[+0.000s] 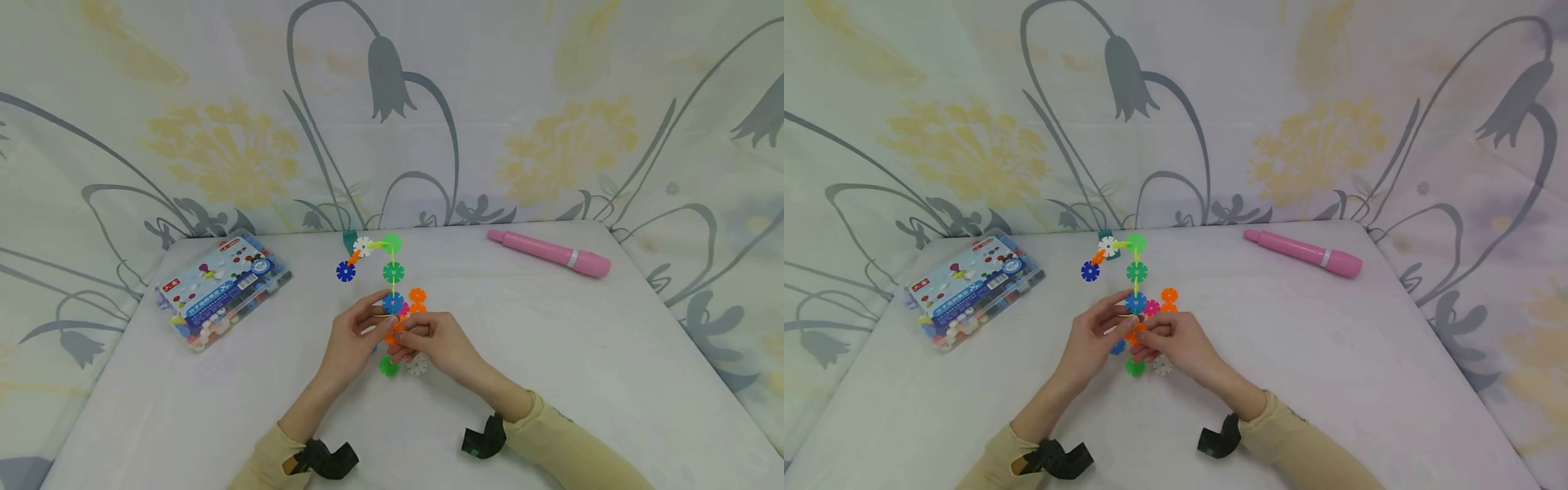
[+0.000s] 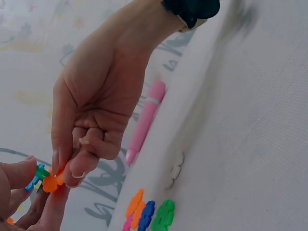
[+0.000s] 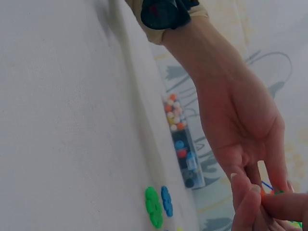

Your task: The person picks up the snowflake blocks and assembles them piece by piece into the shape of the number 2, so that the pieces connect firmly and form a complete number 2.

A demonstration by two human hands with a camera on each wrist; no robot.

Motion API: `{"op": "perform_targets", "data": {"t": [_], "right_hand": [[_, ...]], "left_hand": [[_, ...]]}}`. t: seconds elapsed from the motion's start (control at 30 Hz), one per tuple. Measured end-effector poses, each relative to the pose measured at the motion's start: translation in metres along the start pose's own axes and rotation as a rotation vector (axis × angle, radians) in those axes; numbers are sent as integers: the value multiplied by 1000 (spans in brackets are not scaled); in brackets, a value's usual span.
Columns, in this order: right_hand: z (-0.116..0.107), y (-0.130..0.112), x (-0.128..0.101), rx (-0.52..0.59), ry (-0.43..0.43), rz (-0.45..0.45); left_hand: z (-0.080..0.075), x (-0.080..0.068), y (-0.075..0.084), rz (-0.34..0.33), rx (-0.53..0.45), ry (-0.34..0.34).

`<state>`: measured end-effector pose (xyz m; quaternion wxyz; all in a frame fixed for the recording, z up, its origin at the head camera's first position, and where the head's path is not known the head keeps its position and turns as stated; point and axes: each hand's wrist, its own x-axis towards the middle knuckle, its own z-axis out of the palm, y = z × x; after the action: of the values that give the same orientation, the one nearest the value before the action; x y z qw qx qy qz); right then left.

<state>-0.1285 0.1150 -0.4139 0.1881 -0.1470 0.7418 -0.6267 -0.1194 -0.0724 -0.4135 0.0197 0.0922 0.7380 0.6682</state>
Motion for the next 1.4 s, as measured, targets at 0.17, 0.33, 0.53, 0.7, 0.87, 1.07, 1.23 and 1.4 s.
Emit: {"op": "perform_targets", "data": {"t": [0.17, 0.33, 0.53, 0.7, 0.87, 1.07, 1.23, 1.4], "right_hand": [[2, 0, 0, 22, 29, 18], [-1, 2, 3, -6, -20, 18], [-4, 2, 5, -110, -30, -15], [-6, 2, 5, -86, -17, -5], [-5, 1, 5, -50, -35, 8], [-6, 0, 5, -73, -66, 12], [-12, -3, 5, -95, -24, -17], [-17, -8, 5, -97, 0, -2]], "left_hand": [[3, -1, -2, 5, -18, 17], [4, -1, -5, 6, -25, 29], [3, 1, -5, -15, -8, 11], [0, 2, -4, -12, -4, 12], [-1, 3, -3, -20, -4, 23], [-4, 3, -2, -48, 14, 38], [-4, 4, -3, -48, 13, 31], [-2, 3, -3, -38, 9, -9]]}}
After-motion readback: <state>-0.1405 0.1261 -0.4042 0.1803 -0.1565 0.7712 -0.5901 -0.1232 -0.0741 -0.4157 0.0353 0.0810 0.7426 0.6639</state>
